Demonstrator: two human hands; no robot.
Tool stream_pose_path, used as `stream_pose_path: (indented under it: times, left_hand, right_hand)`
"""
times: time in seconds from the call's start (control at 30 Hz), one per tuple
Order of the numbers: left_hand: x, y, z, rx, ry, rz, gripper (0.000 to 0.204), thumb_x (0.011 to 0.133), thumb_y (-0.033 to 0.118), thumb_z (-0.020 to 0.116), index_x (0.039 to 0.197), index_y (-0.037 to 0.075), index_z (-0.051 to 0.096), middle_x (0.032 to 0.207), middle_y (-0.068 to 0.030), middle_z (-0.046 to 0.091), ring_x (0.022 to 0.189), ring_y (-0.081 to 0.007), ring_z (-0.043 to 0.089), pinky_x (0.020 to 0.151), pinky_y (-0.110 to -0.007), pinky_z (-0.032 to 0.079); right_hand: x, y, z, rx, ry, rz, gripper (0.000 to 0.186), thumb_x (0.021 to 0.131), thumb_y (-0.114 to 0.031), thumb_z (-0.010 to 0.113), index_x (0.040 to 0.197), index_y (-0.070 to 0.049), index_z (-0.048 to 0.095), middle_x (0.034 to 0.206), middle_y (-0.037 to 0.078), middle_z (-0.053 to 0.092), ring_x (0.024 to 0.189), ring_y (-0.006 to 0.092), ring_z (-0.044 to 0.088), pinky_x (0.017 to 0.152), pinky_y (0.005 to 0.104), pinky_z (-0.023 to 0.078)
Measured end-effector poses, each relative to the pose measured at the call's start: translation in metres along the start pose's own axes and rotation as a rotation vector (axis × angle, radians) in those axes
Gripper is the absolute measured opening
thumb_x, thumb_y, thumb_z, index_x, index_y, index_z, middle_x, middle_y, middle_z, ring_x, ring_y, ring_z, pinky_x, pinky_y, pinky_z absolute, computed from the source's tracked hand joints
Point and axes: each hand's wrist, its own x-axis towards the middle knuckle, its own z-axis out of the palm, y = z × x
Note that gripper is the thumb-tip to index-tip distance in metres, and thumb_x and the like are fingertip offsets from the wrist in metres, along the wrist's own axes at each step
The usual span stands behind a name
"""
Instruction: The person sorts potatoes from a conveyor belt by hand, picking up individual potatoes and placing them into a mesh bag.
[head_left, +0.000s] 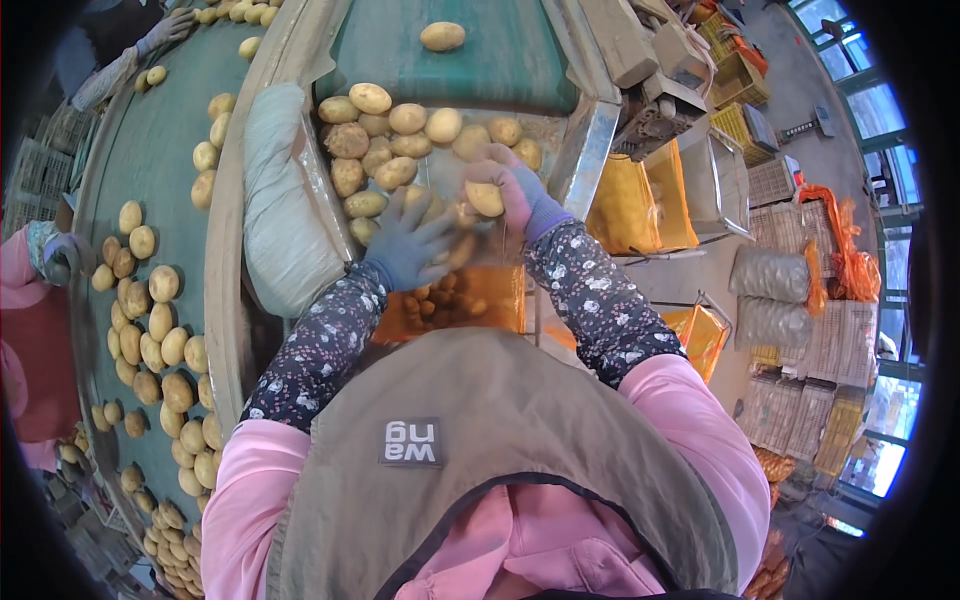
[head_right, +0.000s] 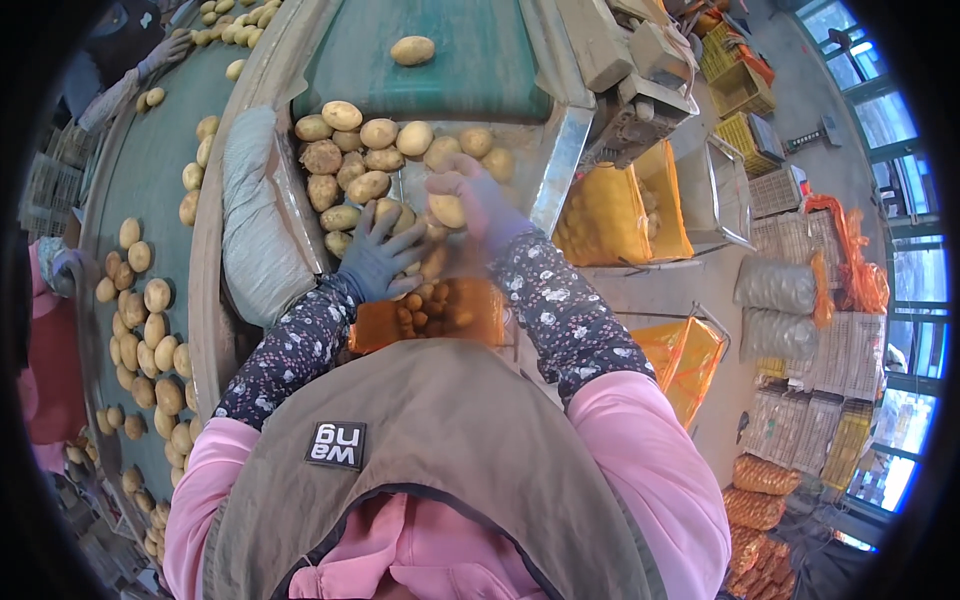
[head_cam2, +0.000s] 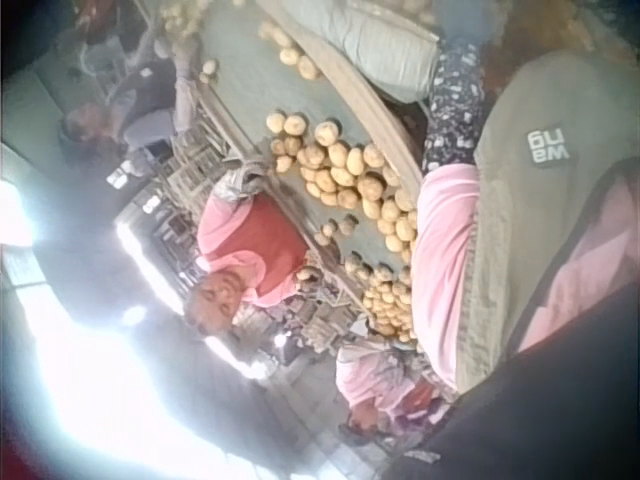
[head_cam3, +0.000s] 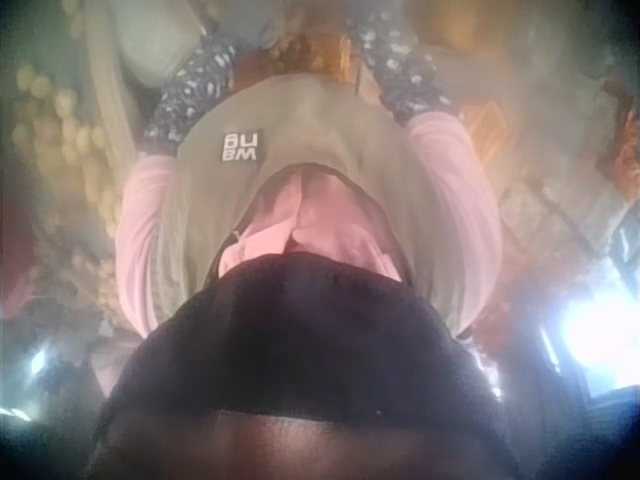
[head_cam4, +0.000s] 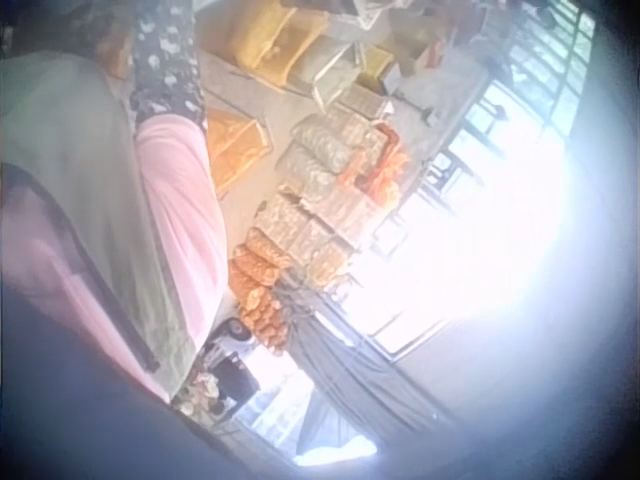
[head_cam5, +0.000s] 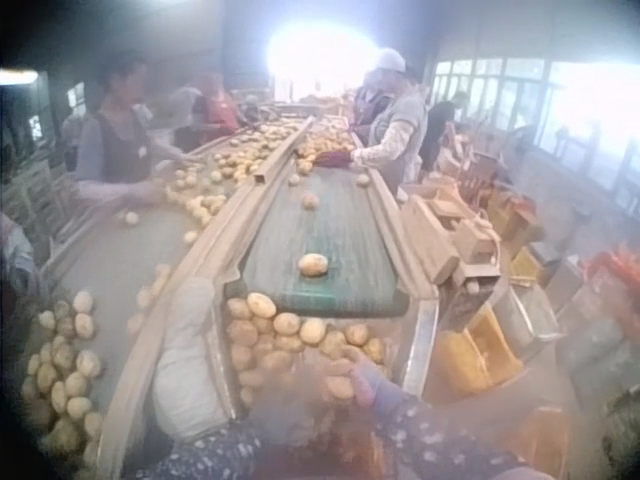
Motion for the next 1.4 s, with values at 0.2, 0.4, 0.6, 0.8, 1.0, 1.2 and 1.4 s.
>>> stream_pose_path:
  times: [0.2, 0.4, 0.6, 0.8, 1.0, 1.2, 1.4]
  left_hand:
    - [0.001, 0.008, 0.013, -0.197, -0.102, 0.252, 0.057, 0.086, 0.047, 0.069, 0.138, 0.026, 0.059, 0.152, -0.0038, 0.049, 0.142, -0.0313, 0.040, 0.121, -0.064, 0.024]
    - [0.015, 0.011, 0.001, -0.117, -0.027, 0.220, 0.066, 0.081, 0.044, 0.073, 0.143, 0.028, 0.056, 0.153, -0.0022, 0.047, 0.145, -0.0306, 0.037, 0.122, -0.063, 0.023]
    - [0.029, 0.001, -0.003, -0.192, 0.007, 0.271, 0.054, 0.083, 0.045, 0.067, 0.133, 0.024, 0.063, 0.141, -0.0036, 0.057, 0.144, -0.0302, 0.039, 0.122, -0.065, 0.020]
    - [0.021, 0.001, -0.001, -0.137, -0.062, 0.250, 0.070, 0.082, 0.048, 0.071, 0.146, 0.031, 0.050, 0.152, 0.0016, 0.047, 0.145, -0.0253, 0.037, 0.120, -0.064, 0.023]
    - [0.025, 0.004, -0.018, -0.121, -0.107, 0.264, 0.062, 0.086, 0.049, 0.069, 0.143, 0.031, 0.052, 0.155, 0.0032, 0.045, 0.146, -0.0227, 0.037, 0.119, -0.061, 0.025]
    - [0.026, 0.003, -0.012, -0.116, -0.143, 0.260, 0.061, 0.086, 0.050, 0.070, 0.141, 0.031, 0.054, 0.156, 0.0036, 0.043, 0.147, -0.0222, 0.036, 0.120, -0.058, 0.024]
    - [0.029, -0.003, -0.008, -0.088, -0.150, 0.240, 0.062, 0.088, 0.054, 0.068, 0.144, 0.031, 0.054, 0.154, 0.0036, 0.046, 0.145, -0.0214, 0.037, 0.122, -0.057, 0.023]
  right_hand:
    - [0.025, -0.016, 0.011, -0.989, 0.058, -0.333, 0.051, 0.084, -0.014, 0.071, 0.132, -0.006, 0.055, 0.110, 0.014, 0.063, 0.093, 0.0274, 0.067, 0.075, 0.0370, 0.057]
    - [0.051, -0.030, 0.055, -1.770, 0.210, -0.638, 0.040, 0.086, -0.018, 0.068, 0.125, -0.016, 0.064, 0.116, 0.016, 0.064, 0.107, 0.0329, 0.066, 0.092, 0.0439, 0.053]
    - [0.073, -0.039, 0.069, -1.951, 0.079, -0.343, 0.042, 0.085, -0.022, 0.070, 0.126, -0.020, 0.068, 0.117, 0.015, 0.067, 0.110, 0.0310, 0.067, 0.093, 0.0437, 0.053]
    - [0.051, -0.055, 0.051, -1.483, -0.233, -0.341, 0.040, 0.087, -0.018, 0.069, 0.127, -0.017, 0.068, 0.115, 0.011, 0.069, 0.105, 0.0242, 0.068, 0.092, 0.0373, 0.055]
    - [0.028, -0.016, 0.026, 0.143, -0.349, -0.207, 0.040, 0.093, -0.008, 0.062, 0.134, -0.007, 0.061, 0.126, 0.010, 0.065, 0.109, 0.0264, 0.064, 0.090, 0.0371, 0.056]
    - [0.028, -0.006, 0.003, 0.623, -0.274, 0.230, 0.039, 0.098, -0.031, 0.064, 0.125, -0.003, 0.063, 0.109, 0.021, 0.069, 0.086, 0.0301, 0.066, 0.074, 0.0318, 0.057]
    - [0.016, 0.003, -0.001, 0.365, -0.343, 0.104, 0.047, 0.097, -0.035, 0.069, 0.130, -0.002, 0.061, 0.112, 0.021, 0.069, 0.089, 0.0271, 0.067, 0.076, 0.0328, 0.058]
